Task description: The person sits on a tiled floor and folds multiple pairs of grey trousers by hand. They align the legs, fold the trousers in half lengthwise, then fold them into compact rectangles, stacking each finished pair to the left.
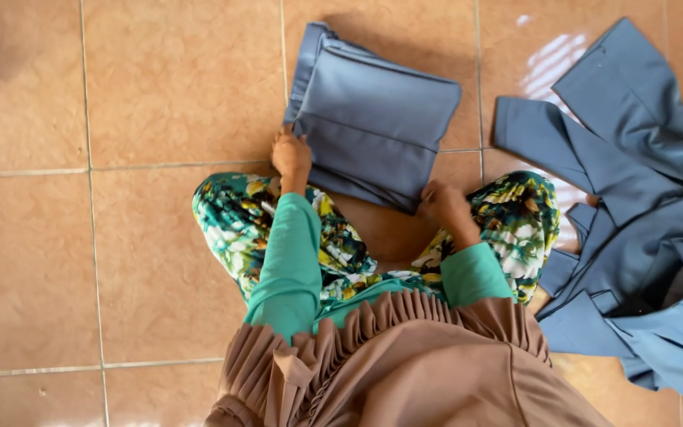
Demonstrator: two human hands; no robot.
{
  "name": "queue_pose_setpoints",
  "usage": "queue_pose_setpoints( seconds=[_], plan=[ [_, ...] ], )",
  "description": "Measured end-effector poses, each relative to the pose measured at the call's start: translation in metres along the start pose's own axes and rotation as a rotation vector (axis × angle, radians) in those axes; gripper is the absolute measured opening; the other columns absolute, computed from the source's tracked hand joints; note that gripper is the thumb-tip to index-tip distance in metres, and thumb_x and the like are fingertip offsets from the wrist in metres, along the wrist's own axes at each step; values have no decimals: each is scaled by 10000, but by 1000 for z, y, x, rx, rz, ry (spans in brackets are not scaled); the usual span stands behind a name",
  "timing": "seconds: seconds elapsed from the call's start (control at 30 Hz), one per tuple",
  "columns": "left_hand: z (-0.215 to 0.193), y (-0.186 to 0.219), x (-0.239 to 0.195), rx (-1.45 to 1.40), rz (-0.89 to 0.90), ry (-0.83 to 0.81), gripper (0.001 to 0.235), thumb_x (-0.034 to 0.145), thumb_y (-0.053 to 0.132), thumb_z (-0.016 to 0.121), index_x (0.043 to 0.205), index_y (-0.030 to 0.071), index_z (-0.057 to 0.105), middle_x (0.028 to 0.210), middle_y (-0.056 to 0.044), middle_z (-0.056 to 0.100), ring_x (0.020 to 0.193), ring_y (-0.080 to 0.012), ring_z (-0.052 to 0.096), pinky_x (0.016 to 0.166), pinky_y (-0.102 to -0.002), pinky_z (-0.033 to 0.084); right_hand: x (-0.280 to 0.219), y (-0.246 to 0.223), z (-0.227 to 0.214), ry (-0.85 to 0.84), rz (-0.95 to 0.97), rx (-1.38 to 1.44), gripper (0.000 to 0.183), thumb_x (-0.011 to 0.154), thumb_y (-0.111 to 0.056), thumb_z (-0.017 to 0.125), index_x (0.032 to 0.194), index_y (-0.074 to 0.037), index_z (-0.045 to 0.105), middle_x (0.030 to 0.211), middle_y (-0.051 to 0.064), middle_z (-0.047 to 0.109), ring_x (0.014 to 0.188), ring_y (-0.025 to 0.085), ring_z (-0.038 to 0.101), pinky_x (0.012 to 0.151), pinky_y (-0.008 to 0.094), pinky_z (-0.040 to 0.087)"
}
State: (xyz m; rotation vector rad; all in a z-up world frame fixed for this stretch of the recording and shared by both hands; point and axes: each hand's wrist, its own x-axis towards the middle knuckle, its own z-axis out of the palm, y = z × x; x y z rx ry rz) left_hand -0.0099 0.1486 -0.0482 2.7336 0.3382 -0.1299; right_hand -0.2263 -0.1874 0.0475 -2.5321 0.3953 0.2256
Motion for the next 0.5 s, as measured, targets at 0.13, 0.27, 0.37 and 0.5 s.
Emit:
queue_pose_setpoints(
  seconds=[0.13, 0.27, 0.37, 0.5],
  plan=[
    [-75, 4, -27, -240, -60, 97, 301, 995, 411, 633, 1267, 283, 634, 1066, -87, 706, 1010, -358, 723, 826, -571, 599, -13, -25, -4, -101, 124, -216, 188, 841, -391, 731, 996, -300, 672, 860, -12, 744, 932, 277, 741, 812, 481, 611],
    [-97, -13, -50, -156, -144, 140, 333, 1025, 301, 596, 1355, 260, 582, 1253, -51, 715, 1089, -321, 714, 887, -563, 582, -4, -37, -6, -83, 91, -196, 152, 919, -425, 677, 978, -288, 646, 857, -8, 746, 924, 298, 743, 826, 481, 604],
    [-109, 17, -56, 62, -62, 263, 687, 933, 296, 756, 1514, 202, 401, 1534, -144, 440, 1388, -397, 434, 1137, -593, 329, 3, -26, 8, -22, 93, -166, 171, 935, -434, 662, 982, -275, 702, 911, 35, 745, 906, 353, 734, 788, 536, 601],
    [-86, 89, -35, -44, 390, 444, 443, 821, 234, 805, 1232, 275, 645, 1202, -2, 613, 1121, -230, 603, 910, -411, 441, -27, -34, -14, 84, 155, -199, 123, 891, -388, 744, 958, -290, 716, 774, -47, 718, 819, 289, 750, 728, 477, 617]
  ],
)
